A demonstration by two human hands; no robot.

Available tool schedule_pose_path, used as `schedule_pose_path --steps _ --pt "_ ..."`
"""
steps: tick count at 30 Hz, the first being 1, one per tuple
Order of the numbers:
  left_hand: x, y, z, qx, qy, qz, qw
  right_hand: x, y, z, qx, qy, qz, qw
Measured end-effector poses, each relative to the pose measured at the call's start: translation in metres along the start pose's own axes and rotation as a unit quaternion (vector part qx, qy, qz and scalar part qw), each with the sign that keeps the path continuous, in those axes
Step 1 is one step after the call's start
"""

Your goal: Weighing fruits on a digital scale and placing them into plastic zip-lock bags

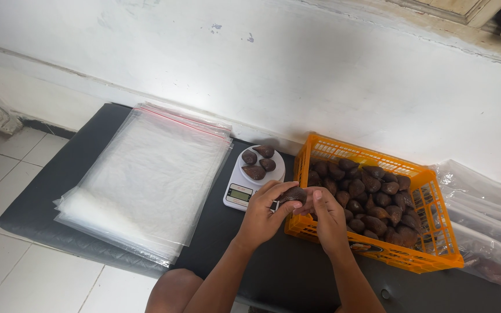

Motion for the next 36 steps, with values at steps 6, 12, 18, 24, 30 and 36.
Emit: schedule_pose_path --steps 6,12,18,24,30,36 --pt "0.003 0.000 0.000 0.002 -0.024 -0.023 0.999 -0.010 -0.008 0.006 -0.010 0.008 0.023 1.000" --pt "-0.011 -0.006 0.010 0.010 -0.015 0.020 1.000 0.011 -0.004 -0.004 -0.015 -0.036 -0.081 0.996" --pt "-0.001 -0.005 0.005 0.023 -0.007 0.042 0.999 0.014 -0.002 -0.004 -0.017 -0.061 -0.100 0.993" --pt "0.003 0.000 0.001 0.028 -0.022 0.031 0.999 -0.003 -0.011 0.005 -0.030 -0.070 -0.093 0.993" --pt "0.009 0.003 -0.001 0.028 -0.036 0.004 0.999 0.017 -0.003 -0.006 -0.049 -0.063 -0.068 0.994" --pt "0.012 0.001 -0.004 0.047 0.008 0.043 0.998 -0.001 -0.007 0.001 -0.062 -0.043 -0.068 0.995"
Point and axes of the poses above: each hand's wrist, its own z-axis away from the middle knuckle, its own y-axis out of the back of the hand, x = y × z, the point moved 4 cm from there along -z, towards the middle knuckle, and after that the axes turned 12 degrees about -y, right-handed, at the moved point
